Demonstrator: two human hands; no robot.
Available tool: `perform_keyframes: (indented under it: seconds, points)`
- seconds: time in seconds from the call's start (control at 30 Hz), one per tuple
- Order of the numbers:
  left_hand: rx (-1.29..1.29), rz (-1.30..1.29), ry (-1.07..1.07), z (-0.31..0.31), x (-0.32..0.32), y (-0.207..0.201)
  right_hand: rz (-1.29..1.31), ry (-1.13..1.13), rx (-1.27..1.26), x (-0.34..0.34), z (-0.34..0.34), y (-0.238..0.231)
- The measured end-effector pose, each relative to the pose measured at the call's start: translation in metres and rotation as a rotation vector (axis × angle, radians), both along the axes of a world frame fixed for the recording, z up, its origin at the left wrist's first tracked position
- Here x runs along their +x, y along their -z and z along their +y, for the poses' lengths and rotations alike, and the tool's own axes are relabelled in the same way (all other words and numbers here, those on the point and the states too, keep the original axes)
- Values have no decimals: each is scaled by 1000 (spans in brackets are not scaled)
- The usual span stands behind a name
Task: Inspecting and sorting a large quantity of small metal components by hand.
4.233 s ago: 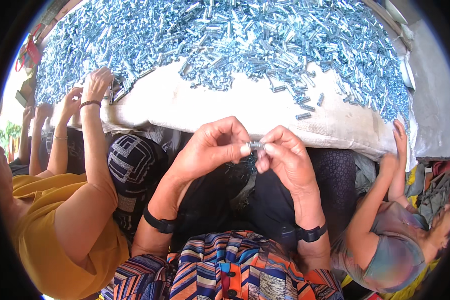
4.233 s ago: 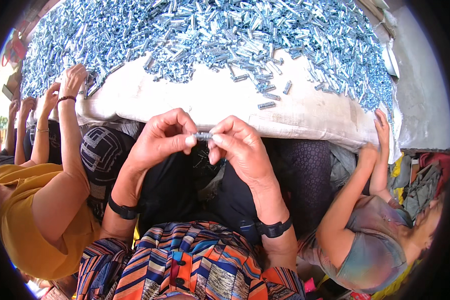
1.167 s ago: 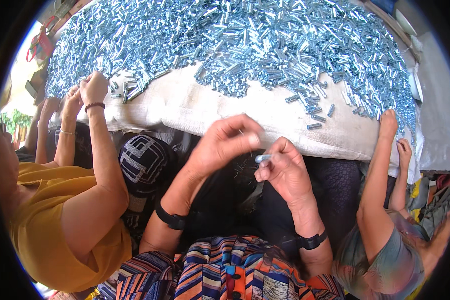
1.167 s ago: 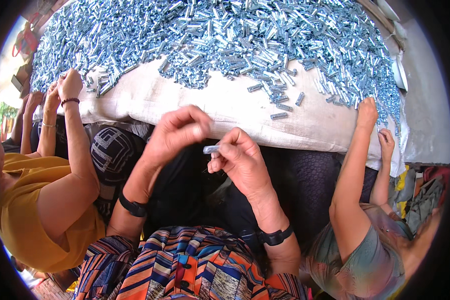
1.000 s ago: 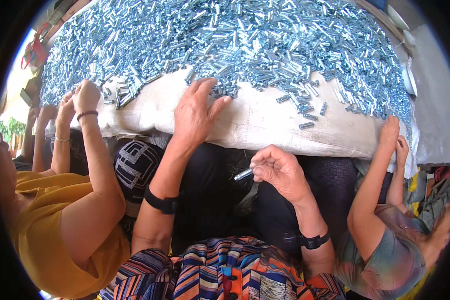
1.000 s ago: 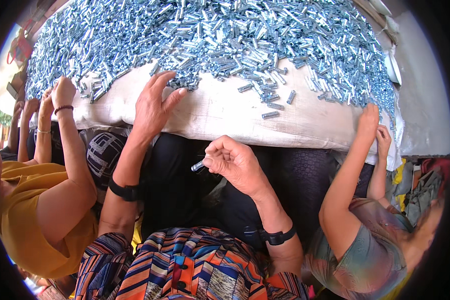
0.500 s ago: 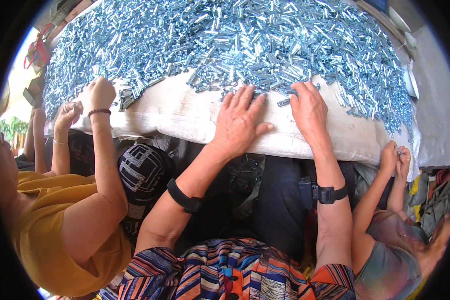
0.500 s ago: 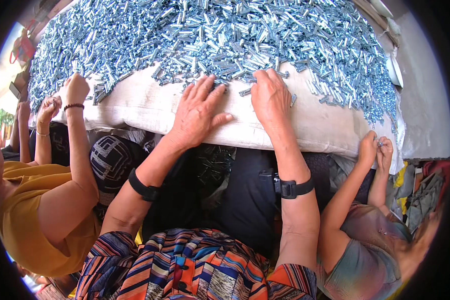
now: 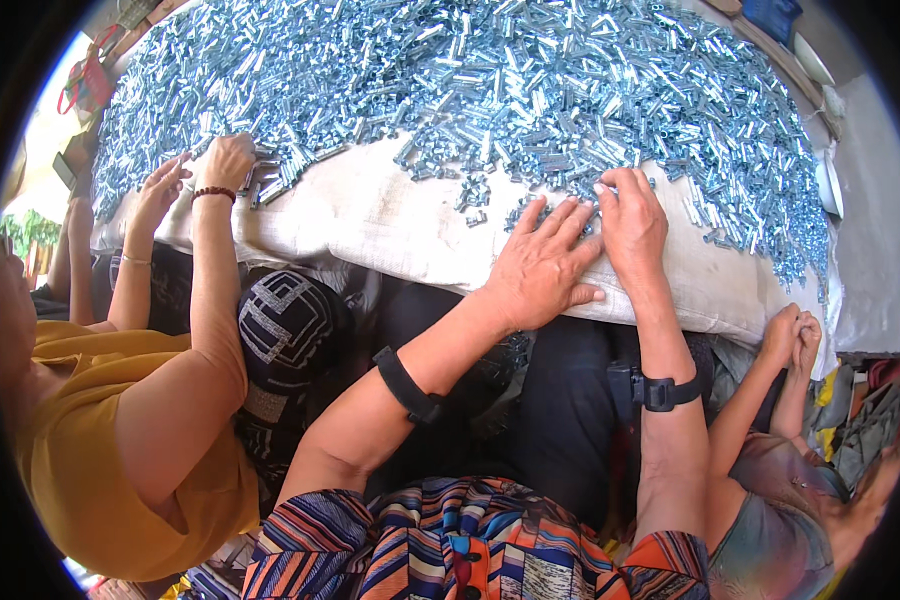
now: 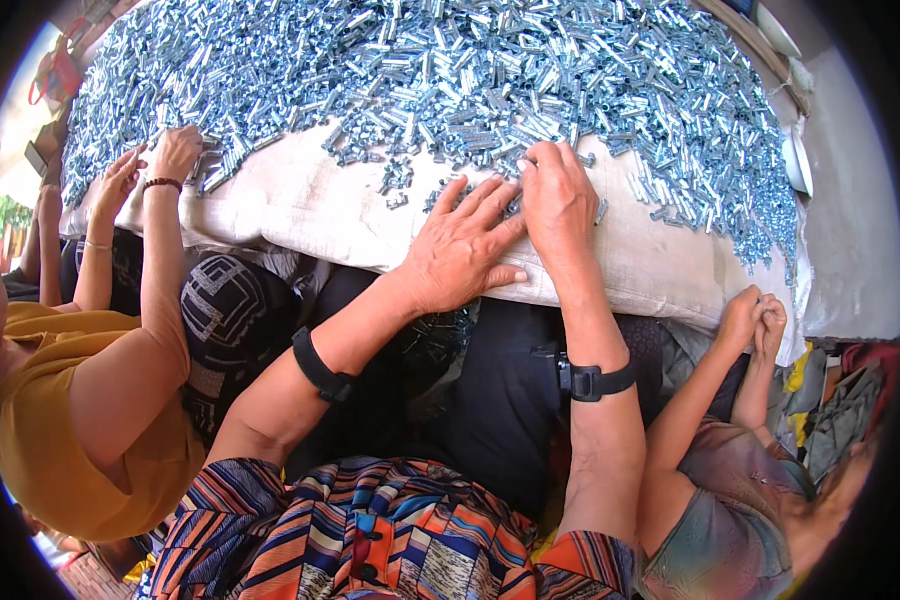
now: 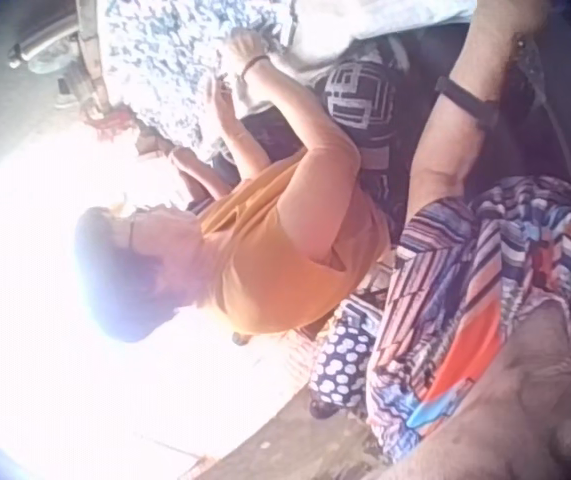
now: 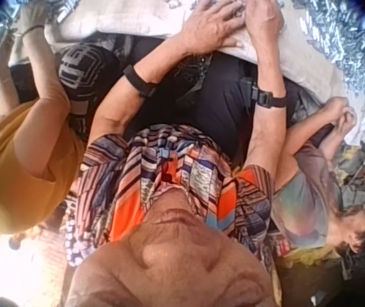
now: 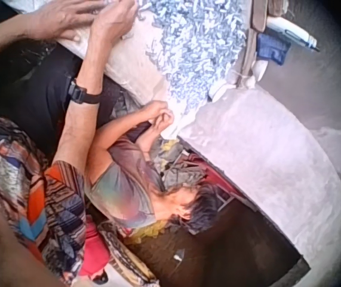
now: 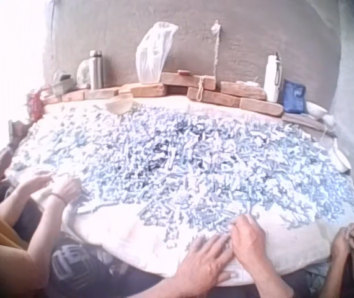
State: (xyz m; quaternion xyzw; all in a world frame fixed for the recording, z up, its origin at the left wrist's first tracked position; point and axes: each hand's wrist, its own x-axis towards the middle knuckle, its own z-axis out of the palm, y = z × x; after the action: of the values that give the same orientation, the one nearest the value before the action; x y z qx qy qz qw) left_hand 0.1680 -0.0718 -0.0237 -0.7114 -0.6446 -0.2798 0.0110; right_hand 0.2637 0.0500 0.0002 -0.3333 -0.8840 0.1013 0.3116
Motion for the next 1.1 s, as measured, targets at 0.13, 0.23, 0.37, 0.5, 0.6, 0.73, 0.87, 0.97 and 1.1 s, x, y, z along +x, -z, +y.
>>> perform_keyframes:
  seconds: [0.13,0.23,0.37,0.5,0.6,0.73,0.87,0.97,1.1]
  points:
    - [190,-313,113,-12,-21,-9,200,20,-247,6,-16,-10]
    - [250,-499,-296,-46,-49,-11,390,-38,-658,19,-41,-23]
    - [78,-329,-526,-71,-79,-8,334,-64,-653,46,-67,-8]
    - [51,-218,-489,-67,-70,-9,243,10,-628,53,-88,-1]
    - [-11,-93,-506,-57,-69,-3,157,23,-517,55,-94,-1]
    - [23,-100,-489,-54,-73,2,359,-11,-756,55,-100,-1]
    - [-56,-805,-361,-70,-74,-17,631,-173,-1062,51,-109,-9]
    - [-111,-1295,-162,-81,-61,-20,657,-214,-1125,50,-120,-13]
    - [-114,-1539,-20,-86,-30,-38,701,-254,-1154,43,-130,-18]
